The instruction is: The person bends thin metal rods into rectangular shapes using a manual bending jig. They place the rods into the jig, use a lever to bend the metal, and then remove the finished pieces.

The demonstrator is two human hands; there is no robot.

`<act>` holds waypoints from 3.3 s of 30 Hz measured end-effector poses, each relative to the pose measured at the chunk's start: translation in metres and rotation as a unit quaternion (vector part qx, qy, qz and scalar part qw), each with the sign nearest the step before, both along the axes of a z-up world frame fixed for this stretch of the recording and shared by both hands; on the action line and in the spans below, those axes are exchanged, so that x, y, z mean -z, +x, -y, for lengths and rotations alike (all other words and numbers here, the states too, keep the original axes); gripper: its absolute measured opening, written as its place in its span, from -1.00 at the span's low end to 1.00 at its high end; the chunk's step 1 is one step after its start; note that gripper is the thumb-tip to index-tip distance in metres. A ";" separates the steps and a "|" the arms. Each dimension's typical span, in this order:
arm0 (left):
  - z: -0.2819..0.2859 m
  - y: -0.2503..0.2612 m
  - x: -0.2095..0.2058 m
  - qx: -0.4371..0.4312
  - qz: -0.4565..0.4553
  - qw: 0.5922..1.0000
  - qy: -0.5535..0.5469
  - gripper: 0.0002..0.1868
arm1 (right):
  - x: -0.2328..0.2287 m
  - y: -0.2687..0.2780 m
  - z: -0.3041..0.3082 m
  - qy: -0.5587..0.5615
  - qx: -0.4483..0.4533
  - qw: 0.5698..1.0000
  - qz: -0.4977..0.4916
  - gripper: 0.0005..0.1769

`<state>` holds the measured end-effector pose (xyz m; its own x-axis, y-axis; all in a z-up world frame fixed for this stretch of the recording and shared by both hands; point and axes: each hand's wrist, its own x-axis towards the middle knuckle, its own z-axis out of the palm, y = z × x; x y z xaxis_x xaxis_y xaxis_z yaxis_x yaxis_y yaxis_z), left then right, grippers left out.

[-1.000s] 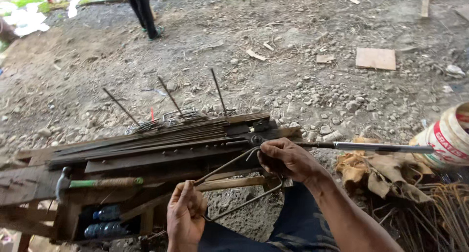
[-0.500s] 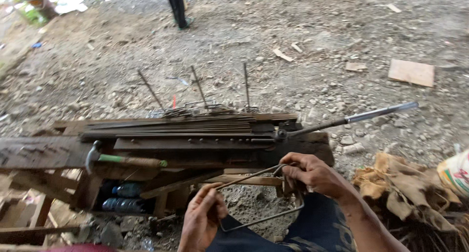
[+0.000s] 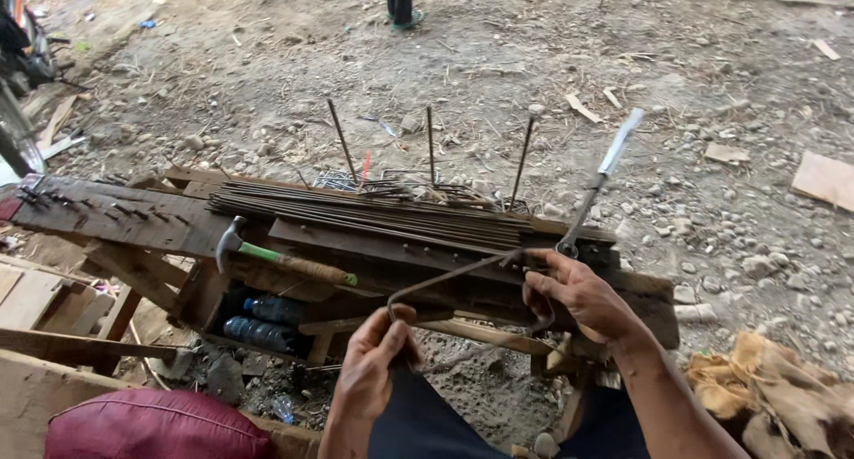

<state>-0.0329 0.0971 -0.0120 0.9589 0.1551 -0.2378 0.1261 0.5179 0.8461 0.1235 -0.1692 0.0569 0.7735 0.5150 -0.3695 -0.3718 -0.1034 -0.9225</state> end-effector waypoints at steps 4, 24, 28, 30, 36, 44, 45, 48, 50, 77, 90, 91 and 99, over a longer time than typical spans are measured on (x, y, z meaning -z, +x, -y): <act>-0.019 0.025 -0.018 -0.035 0.052 0.998 -0.006 -0.78 | -0.002 0.019 -0.024 -0.044 -0.011 0.999 -0.007 -0.39; -0.285 0.230 0.028 -0.354 -0.004 0.935 -0.021 -0.84 | 0.068 0.032 0.025 -0.261 -0.049 0.959 0.103 -0.48; -0.311 0.262 0.081 -0.356 -0.064 0.932 -0.013 -0.89 | 0.120 0.030 0.102 -0.156 0.078 0.975 -0.137 -0.51; -0.298 0.257 0.060 -0.320 -0.180 0.930 0.018 -0.13 | 0.151 0.027 0.138 -0.091 0.177 0.956 -0.215 -0.56; -0.268 0.263 0.028 -0.259 -0.324 0.842 0.344 0.03 | 0.151 0.019 0.141 -0.094 0.205 0.949 -0.218 -0.57; -0.274 0.252 0.066 -0.096 -0.265 0.730 0.623 -0.64 | 0.218 0.015 0.169 -0.086 0.087 0.984 -0.129 -0.55; -0.274 0.250 0.072 -0.063 -0.249 0.689 0.677 -0.73 | 0.219 0.012 0.169 -0.098 0.085 0.985 -0.113 -0.56; -0.235 0.226 0.030 -0.082 -0.218 0.683 0.692 -0.51 | 0.196 0.000 0.159 -0.134 0.099 0.981 -0.103 -0.59; -0.224 0.218 0.052 -0.090 -0.136 0.654 0.739 -0.57 | 0.186 -0.008 0.157 -0.148 0.101 0.977 -0.114 -0.58; -0.133 0.246 0.079 0.089 -0.067 0.598 0.793 -0.80 | 0.191 -0.092 0.175 -0.178 0.115 0.958 -0.191 -0.61; -0.024 0.182 0.039 0.188 0.274 0.641 0.692 -0.55 | 0.048 -0.063 0.106 -0.374 0.131 0.752 0.527 -0.60; -0.011 0.172 0.027 0.184 0.272 0.641 0.694 -0.55 | 0.051 -0.052 0.101 -0.371 0.129 0.752 0.530 -0.60; 0.040 0.111 0.004 0.114 0.397 0.566 0.713 -0.85 | 0.151 -0.083 0.135 -0.359 0.100 0.867 0.331 -0.77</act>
<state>0.0782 0.0569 -0.0163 0.7092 -0.5025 0.4945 -0.6614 -0.7170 0.2200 0.0402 -0.3045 -0.0944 0.9857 0.1676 0.0199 0.1382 -0.7342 -0.6647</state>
